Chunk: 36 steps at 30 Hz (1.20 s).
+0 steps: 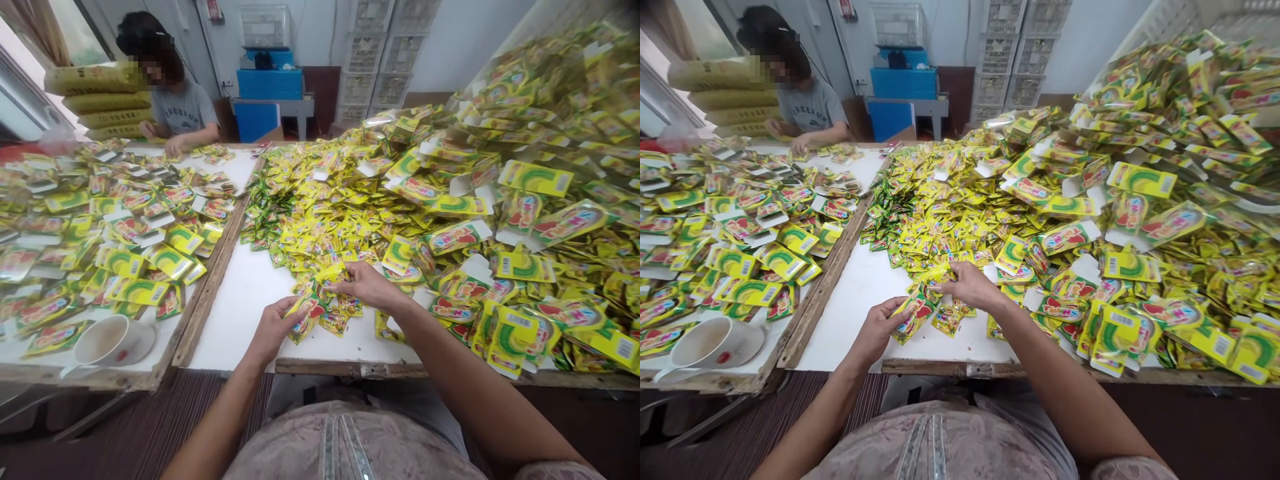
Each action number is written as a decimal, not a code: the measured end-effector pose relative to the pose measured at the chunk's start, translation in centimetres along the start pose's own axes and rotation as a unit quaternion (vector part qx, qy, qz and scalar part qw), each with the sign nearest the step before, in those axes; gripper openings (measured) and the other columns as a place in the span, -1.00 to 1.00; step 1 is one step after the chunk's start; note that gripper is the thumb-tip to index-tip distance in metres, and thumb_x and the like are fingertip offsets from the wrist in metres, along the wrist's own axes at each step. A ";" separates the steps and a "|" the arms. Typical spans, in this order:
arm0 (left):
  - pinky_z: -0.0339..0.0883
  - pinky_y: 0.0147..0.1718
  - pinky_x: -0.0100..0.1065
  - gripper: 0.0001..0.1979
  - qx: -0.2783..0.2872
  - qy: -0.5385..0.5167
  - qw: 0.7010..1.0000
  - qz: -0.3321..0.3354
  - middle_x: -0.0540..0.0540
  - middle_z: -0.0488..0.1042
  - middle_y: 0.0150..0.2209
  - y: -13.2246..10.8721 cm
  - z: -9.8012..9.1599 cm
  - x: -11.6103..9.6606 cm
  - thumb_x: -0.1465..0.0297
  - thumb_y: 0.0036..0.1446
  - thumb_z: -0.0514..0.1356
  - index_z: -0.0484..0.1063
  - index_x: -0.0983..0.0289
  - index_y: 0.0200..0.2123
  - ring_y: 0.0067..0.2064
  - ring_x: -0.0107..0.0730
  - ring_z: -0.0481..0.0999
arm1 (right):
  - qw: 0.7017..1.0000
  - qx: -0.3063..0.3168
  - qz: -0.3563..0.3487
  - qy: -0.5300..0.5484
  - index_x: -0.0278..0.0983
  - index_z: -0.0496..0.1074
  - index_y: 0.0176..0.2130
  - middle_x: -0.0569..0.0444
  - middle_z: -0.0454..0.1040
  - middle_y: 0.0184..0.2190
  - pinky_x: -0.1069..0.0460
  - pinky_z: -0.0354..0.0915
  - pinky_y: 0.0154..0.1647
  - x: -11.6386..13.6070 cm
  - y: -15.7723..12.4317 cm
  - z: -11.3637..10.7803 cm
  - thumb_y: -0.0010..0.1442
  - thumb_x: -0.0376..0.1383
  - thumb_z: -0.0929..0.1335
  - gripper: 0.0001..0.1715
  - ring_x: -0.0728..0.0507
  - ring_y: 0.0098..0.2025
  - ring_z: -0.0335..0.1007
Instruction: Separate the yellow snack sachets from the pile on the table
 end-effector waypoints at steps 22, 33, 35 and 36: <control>0.39 -0.31 -0.37 -0.56 -0.041 -0.028 0.999 0.019 0.11 0.59 -0.26 -0.3 -0.2 -0.6 0.25 -0.16 0.36 0.48 0.32 -0.18 -0.32 -0.32 0.54 | 0.960 -0.162 0.065 0.217 -0.20 0.00 -0.61 0.29 0.03 -0.71 0.10 -0.08 -0.64 -2.6 -0.3 2.4 -0.26 -0.01 0.47 -0.40 0.08 -0.65 -0.03; 0.39 -0.32 -0.34 -0.58 0.017 -0.064 0.997 -0.050 0.14 0.59 -0.32 -1.0 -0.8 -0.9 0.25 -0.18 0.37 0.48 0.35 -0.24 -0.38 -0.31 0.55 | 0.988 -0.150 -0.011 -0.040 -0.21 -0.01 -0.63 0.27 -0.06 -0.67 0.08 -0.16 -0.58 -1.8 -1.9 1.7 -0.06 0.03 0.36 -0.45 0.05 -0.58 -0.16; 0.38 -0.32 -0.37 -0.62 0.024 -0.056 0.997 -0.045 0.12 0.59 -0.33 -1.0 -0.7 -0.9 0.27 -0.17 0.37 0.49 0.34 -0.26 -0.37 -0.34 0.55 | 0.994 -0.108 -0.009 -0.015 -0.22 0.03 -0.62 0.27 -0.03 -0.67 0.09 -0.15 -0.58 -2.1 -1.7 2.0 -0.08 0.03 0.38 -0.46 0.06 -0.58 -0.14; 0.38 -0.32 -0.37 -0.63 0.025 -0.051 0.998 -0.040 0.12 0.59 -0.33 -0.9 -0.7 -0.8 0.27 -0.16 0.36 0.50 0.34 -0.26 -0.36 -0.34 0.55 | 0.996 -0.089 -0.008 0.001 -0.23 0.06 -0.62 0.27 -0.02 -0.68 0.09 -0.13 -0.58 -2.3 -1.6 2.1 -0.09 0.03 0.39 -0.48 0.05 -0.58 -0.13</control>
Point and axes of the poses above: each hand's wrist, its own y-axis towards the middle knuckle, its own z-axis out of the palm, x = y × z, the point moved 2 cm from there along y, towards the middle knuckle
